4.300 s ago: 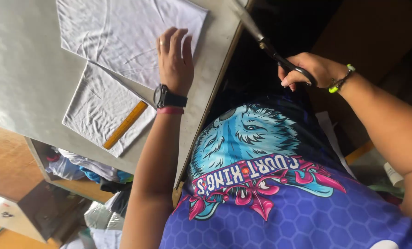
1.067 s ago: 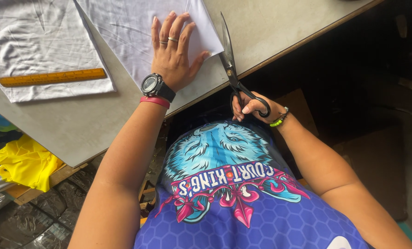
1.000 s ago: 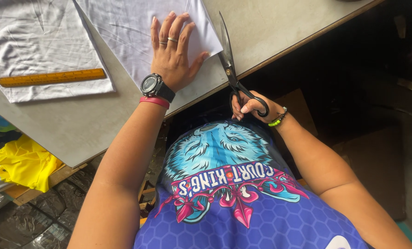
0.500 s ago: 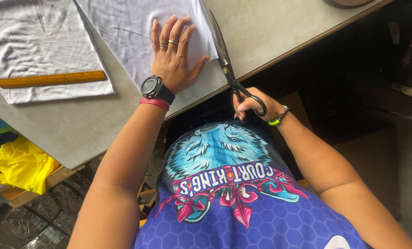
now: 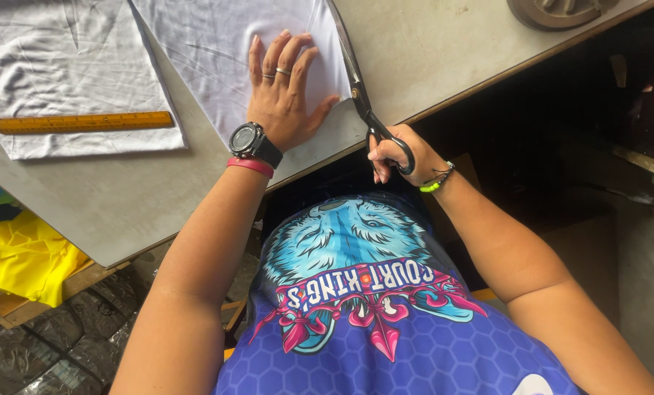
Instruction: The person uses shears to cut a large piece of white fabric on a table. They align the fabric, make several cuts to separate sections, and trim the edges of the pieces. A wooden ruler is used to measure and guide the cuts.
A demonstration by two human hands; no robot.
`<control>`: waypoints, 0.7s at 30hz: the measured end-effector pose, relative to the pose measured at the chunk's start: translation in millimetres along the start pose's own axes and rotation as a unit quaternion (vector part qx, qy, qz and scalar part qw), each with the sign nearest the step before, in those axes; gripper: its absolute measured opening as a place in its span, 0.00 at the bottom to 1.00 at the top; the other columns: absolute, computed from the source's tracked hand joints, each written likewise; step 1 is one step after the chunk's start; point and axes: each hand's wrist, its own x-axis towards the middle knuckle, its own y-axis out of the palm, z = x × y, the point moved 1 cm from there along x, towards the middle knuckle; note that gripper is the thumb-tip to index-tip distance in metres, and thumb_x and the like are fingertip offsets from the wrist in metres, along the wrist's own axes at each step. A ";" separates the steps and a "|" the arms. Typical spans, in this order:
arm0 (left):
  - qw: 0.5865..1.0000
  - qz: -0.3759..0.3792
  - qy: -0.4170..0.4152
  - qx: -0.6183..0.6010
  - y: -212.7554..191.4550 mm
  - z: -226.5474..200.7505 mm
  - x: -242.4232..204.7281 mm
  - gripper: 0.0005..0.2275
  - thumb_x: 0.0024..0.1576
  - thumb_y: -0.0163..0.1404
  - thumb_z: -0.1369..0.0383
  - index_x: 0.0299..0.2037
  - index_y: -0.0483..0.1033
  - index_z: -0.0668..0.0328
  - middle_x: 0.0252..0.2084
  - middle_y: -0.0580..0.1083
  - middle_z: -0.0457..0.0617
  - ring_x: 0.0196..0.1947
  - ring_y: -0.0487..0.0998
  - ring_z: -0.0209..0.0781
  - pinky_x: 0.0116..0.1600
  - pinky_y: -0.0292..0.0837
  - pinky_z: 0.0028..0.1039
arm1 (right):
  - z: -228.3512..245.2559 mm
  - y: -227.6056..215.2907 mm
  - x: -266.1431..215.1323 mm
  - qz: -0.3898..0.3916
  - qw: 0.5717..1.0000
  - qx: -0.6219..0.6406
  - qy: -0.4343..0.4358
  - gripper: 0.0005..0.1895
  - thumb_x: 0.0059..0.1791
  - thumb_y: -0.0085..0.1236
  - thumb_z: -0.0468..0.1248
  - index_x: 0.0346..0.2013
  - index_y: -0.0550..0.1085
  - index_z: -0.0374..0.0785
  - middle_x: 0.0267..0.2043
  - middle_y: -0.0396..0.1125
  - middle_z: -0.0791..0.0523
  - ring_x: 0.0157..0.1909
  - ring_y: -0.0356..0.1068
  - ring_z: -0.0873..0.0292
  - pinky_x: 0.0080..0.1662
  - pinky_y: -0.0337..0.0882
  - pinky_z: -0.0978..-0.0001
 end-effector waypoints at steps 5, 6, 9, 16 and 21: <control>1.000 -0.007 0.003 -0.008 1.2 -0.3 0.2 0.26 0.65 0.57 0.50 0.60 0.68 0.65 0.65 0.66 0.57 0.70 0.58 0.58 0.73 0.42 0.62 | 13.7 -1.8 11.7 0.052 0.997 0.011 0.058 0.10 0.41 0.51 0.42 0.25 0.68 0.37 0.22 0.66 0.54 0.25 0.68 0.59 0.41 0.79 0.62; 1.000 -0.008 0.003 -0.011 1.0 -0.5 0.2 0.26 0.64 0.58 0.51 0.60 0.68 0.65 0.65 0.66 0.57 0.70 0.58 0.58 0.73 0.43 0.63 | 18.8 -0.1 15.8 0.054 0.997 0.011 0.058 0.10 0.41 0.50 0.42 0.25 0.68 0.37 0.21 0.66 0.53 0.25 0.68 0.58 0.41 0.79 0.62; 1.000 -0.006 0.001 -0.010 0.9 -0.7 0.3 0.25 0.63 0.60 0.52 0.59 0.68 0.64 0.65 0.66 0.57 0.70 0.59 0.59 0.73 0.43 0.63 | 26.6 3.0 25.5 0.049 0.998 0.009 0.050 0.10 0.42 0.50 0.41 0.25 0.67 0.37 0.21 0.65 0.53 0.25 0.67 0.58 0.39 0.78 0.64; 1.000 -0.001 -0.002 -0.002 -0.5 -1.9 -0.4 0.25 0.63 0.60 0.51 0.59 0.69 0.63 0.66 0.65 0.56 0.70 0.60 0.59 0.74 0.41 0.60 | 38.5 7.0 35.3 0.004 1.000 -0.001 0.016 0.12 0.44 0.48 0.38 0.19 0.66 0.35 0.17 0.62 0.52 0.19 0.65 0.57 0.32 0.77 0.67; 1.000 -0.011 0.002 0.001 1.7 -0.5 0.2 0.25 0.61 0.61 0.53 0.59 0.70 0.63 0.66 0.65 0.55 0.70 0.61 0.58 0.73 0.43 0.60 | 45.5 3.4 50.6 0.033 0.995 0.006 0.093 0.09 0.41 0.48 0.41 0.25 0.65 0.38 0.22 0.63 0.53 0.26 0.66 0.57 0.39 0.76 0.64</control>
